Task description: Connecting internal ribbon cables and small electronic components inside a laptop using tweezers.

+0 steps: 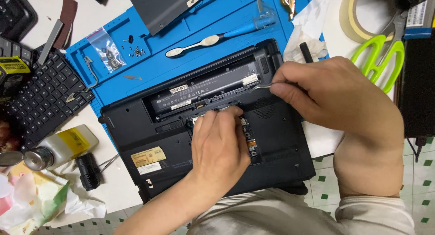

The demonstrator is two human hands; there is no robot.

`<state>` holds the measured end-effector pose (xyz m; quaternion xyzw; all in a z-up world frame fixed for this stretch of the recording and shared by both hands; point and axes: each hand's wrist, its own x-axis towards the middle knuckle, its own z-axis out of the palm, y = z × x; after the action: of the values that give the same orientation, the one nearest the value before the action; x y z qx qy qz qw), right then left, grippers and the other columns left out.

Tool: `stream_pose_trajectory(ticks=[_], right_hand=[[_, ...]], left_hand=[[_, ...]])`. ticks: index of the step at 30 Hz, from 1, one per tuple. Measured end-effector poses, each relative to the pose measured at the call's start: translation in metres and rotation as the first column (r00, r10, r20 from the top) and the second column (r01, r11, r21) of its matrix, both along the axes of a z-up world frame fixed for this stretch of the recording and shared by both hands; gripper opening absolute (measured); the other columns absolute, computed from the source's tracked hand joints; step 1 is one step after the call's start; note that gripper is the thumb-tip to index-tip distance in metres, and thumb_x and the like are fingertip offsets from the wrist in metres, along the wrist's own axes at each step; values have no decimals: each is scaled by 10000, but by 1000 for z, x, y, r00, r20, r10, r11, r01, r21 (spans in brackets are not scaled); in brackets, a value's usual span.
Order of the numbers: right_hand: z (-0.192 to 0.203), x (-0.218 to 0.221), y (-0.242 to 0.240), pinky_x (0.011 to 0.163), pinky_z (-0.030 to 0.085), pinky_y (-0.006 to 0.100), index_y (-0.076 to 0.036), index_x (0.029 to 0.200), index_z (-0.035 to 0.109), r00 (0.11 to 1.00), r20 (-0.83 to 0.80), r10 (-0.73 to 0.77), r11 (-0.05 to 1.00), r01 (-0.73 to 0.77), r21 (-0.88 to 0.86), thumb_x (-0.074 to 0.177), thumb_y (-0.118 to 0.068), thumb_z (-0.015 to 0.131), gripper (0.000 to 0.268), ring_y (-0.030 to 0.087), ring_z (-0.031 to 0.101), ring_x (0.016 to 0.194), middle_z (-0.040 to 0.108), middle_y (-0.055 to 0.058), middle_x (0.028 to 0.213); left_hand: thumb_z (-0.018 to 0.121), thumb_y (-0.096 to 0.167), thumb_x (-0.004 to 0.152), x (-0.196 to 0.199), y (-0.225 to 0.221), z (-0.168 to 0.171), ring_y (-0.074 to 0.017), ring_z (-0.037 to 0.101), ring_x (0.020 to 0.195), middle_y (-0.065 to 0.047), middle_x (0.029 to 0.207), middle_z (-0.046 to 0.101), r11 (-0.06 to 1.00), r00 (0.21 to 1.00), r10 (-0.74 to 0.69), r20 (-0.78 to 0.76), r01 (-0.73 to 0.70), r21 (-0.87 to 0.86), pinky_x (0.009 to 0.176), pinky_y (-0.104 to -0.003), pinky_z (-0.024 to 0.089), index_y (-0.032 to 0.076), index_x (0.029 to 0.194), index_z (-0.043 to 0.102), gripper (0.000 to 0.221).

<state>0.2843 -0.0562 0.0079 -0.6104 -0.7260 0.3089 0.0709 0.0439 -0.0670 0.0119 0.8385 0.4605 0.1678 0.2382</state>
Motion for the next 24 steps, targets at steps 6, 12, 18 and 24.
stream_pose_trajectory(ticks=[6,12,18,24], right_hand=[[-8,-1,1,517,415,458,-170,949,618,997,-56,53,988,-44,147,1074,-357,527,242,362,593,553,611,52,600],[-9,-1,2,511,391,492,-161,976,624,995,-95,34,989,-20,148,1073,-357,532,238,402,575,549,579,90,576],[-9,-1,4,496,376,466,-145,974,635,992,-120,29,985,-8,175,1074,-332,548,229,348,550,504,539,67,534],[-10,-1,6,493,366,466,-142,974,635,989,-148,24,985,2,175,1071,-305,562,203,352,533,510,541,69,541]], left_hand=[[582,-36,888,1,2,1,-324,552,798,-108,893,634,1000,1000,12,4,-12,-22,715,-438,423,15,1144,558,262],[635,-26,788,2,9,5,-296,585,842,-48,885,649,990,1000,7,-30,-11,-139,757,-439,460,40,1199,541,427],[616,-49,851,2,3,1,-289,558,816,-62,894,630,999,1000,6,22,-5,-43,734,-417,450,22,1178,558,339],[616,-110,759,3,0,-7,-273,632,923,-39,862,633,982,985,118,122,-98,-160,876,-400,512,7,1207,520,473]])
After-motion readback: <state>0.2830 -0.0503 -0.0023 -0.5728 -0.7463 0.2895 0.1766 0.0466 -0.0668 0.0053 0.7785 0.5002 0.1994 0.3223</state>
